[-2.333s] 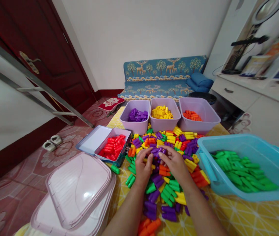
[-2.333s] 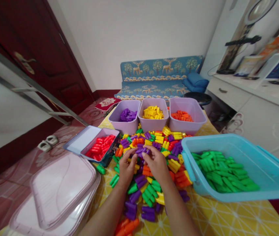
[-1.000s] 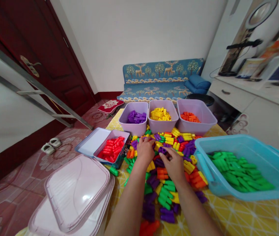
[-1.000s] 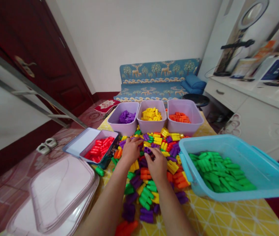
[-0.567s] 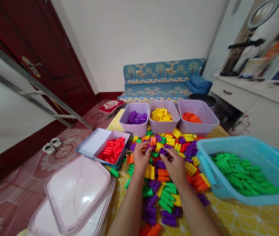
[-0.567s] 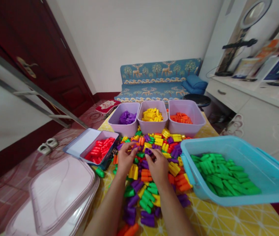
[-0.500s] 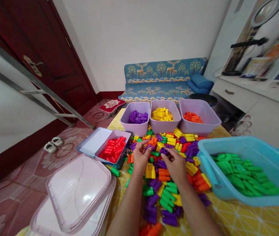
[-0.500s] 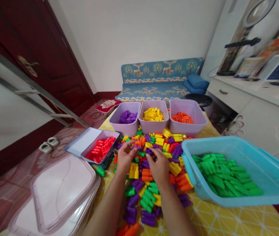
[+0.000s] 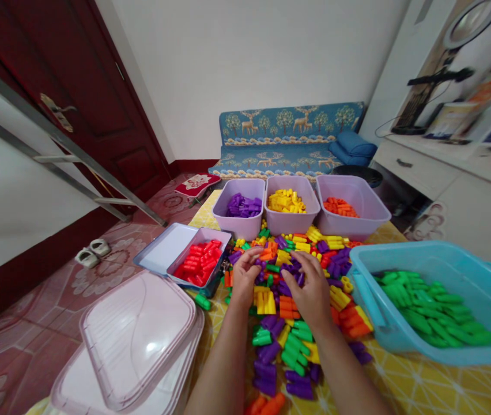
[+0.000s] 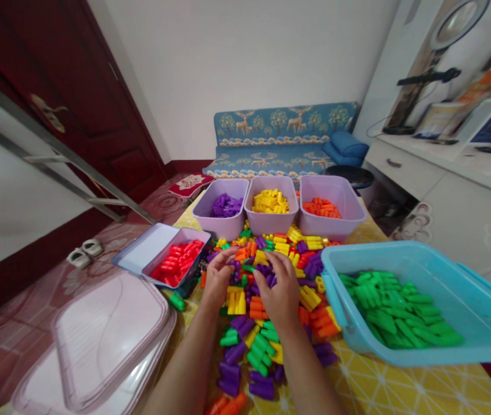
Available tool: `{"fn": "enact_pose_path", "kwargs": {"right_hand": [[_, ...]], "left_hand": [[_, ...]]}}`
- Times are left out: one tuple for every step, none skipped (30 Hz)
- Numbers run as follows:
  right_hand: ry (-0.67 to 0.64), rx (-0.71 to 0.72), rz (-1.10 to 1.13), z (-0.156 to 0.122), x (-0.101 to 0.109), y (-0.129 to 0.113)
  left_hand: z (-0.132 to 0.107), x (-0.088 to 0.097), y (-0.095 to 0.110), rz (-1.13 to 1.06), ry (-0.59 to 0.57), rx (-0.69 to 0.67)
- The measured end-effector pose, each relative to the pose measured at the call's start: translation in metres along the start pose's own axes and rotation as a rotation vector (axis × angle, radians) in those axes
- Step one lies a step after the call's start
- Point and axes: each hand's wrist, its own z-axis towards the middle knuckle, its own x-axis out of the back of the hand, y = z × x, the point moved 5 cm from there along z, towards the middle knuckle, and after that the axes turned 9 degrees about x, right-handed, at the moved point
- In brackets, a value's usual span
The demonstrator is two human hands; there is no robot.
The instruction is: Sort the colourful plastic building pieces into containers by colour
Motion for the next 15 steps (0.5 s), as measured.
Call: {"fn": "enact_pose_path", "kwargs": {"right_hand": [[-0.01, 0.032, -0.009, 0.002, 0.001, -0.004], [-0.032, 0.063, -0.007, 0.003, 0.0, -0.008], [-0.06, 0.088, 0.003, 0.004, -0.001, -0.012], [-0.095, 0.108, 0.02, 0.005, -0.002, -0.015], [-0.131, 0.125, 0.044, 0.006, -0.004, -0.017], [-0.16, 0.138, 0.072, 0.006, -0.006, -0.02], [-0.181, 0.145, 0.101, 0.005, -0.008, -0.022], [-0.187, 0.143, 0.128, 0.005, -0.009, -0.024], [-0.179, 0.127, 0.152, 0.005, -0.008, -0.025], [-0.163, 0.092, 0.173, 0.004, -0.007, -0.025], [-0.142, 0.037, 0.193, 0.004, -0.005, -0.023], [-0.125, -0.03, 0.218, 0.005, -0.002, -0.021], [-0.121, -0.101, 0.248, 0.006, 0.001, -0.017], [-0.135, -0.168, 0.288, 0.008, 0.004, -0.014], [-0.174, -0.225, 0.335, 0.011, 0.007, -0.011]], "left_hand": [[-0.001, -0.001, 0.003, 0.013, -0.023, -0.04], [-0.002, -0.003, 0.005, 0.03, -0.049, -0.068], [-0.003, -0.004, 0.006, 0.047, -0.074, -0.081], [-0.004, -0.006, 0.007, 0.058, -0.098, -0.078], [-0.005, -0.008, 0.007, 0.062, -0.119, -0.065], [-0.005, -0.009, 0.007, 0.061, -0.136, -0.047], [-0.006, -0.01, 0.007, 0.054, -0.143, -0.033], [-0.006, -0.011, 0.006, 0.041, -0.139, -0.024], [-0.006, -0.01, 0.006, 0.023, -0.125, -0.017], [-0.005, -0.009, 0.004, 0.004, -0.105, -0.011], [-0.004, -0.008, 0.003, -0.019, -0.075, -0.009], [-0.003, -0.005, 0.001, -0.042, -0.041, -0.009], [-0.002, -0.003, 0.0, -0.064, -0.005, -0.011], [0.0, -0.001, -0.002, -0.081, 0.029, -0.013], [0.0, 0.001, -0.003, -0.092, 0.058, -0.013]]}}
